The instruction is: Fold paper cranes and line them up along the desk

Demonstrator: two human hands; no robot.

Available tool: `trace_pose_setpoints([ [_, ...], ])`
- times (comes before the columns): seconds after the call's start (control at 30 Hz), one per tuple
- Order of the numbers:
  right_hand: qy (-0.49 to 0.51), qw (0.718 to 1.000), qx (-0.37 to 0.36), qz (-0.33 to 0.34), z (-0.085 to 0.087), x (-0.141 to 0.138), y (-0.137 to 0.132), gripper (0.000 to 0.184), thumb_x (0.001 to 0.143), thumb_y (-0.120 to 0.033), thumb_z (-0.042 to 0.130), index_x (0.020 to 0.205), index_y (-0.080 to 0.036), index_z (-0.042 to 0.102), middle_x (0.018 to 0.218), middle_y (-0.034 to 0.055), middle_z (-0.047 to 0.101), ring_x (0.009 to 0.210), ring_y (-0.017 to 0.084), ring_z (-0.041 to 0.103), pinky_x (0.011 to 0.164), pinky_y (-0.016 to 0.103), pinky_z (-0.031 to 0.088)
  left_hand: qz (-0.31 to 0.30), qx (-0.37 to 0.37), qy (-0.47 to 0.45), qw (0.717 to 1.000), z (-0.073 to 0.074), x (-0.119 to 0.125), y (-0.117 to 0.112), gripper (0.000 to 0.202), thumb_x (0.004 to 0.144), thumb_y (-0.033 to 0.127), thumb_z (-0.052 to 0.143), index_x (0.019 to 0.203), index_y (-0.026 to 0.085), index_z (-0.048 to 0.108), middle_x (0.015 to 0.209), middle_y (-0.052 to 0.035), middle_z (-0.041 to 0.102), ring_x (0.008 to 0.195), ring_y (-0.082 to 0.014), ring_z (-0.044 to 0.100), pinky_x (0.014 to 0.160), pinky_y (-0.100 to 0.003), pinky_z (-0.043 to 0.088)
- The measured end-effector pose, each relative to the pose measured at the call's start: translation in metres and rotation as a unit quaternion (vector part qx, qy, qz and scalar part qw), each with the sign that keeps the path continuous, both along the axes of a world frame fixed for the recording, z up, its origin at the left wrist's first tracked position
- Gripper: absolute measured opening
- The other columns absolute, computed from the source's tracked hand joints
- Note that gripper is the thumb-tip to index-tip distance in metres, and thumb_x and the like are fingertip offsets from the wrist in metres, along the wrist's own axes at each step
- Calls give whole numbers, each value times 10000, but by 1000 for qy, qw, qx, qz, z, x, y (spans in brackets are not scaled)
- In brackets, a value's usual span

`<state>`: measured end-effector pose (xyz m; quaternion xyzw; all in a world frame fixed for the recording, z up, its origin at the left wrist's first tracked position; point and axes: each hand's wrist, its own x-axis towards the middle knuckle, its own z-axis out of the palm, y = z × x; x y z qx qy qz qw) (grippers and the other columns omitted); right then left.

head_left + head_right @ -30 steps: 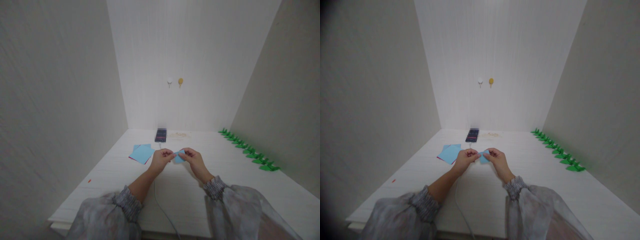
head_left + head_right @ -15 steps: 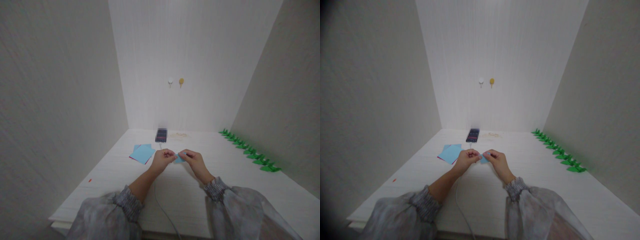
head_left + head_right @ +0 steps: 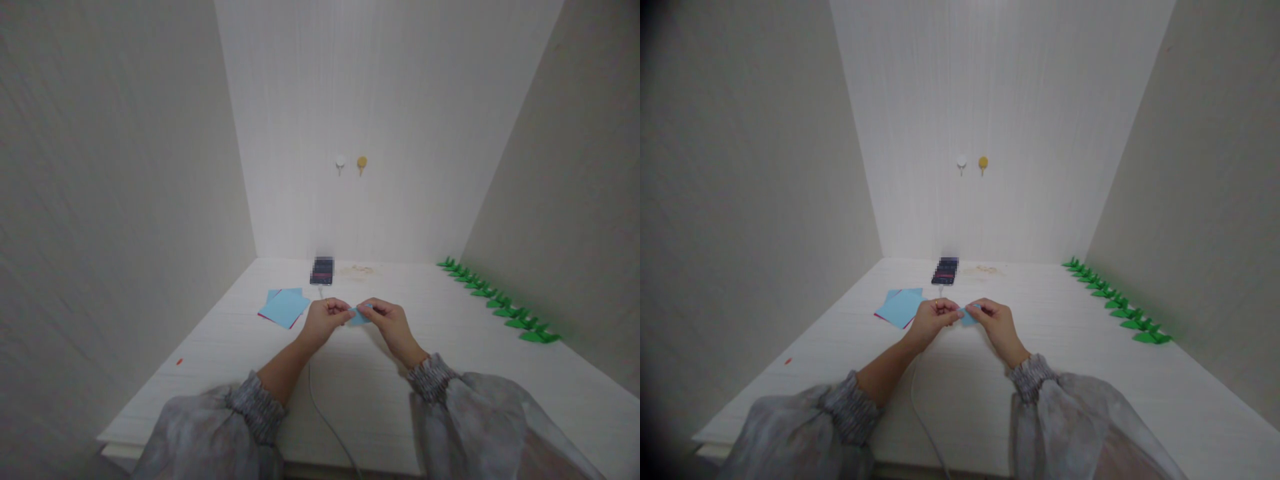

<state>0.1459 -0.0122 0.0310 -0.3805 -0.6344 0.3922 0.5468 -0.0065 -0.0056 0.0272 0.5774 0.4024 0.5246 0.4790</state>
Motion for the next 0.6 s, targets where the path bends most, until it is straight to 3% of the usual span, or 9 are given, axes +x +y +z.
trace_pose_setpoints([
  [0.6,-16,1000,8,-21,-1,1,1,161,675,-305,590,653,-153,637,628,12,594,614,124,513,594,239,407,-24,10,2,1000,4,0,-3,247,565,339,664,639,113,597,464,26,511,428,-63,435,448,-194,338],
])
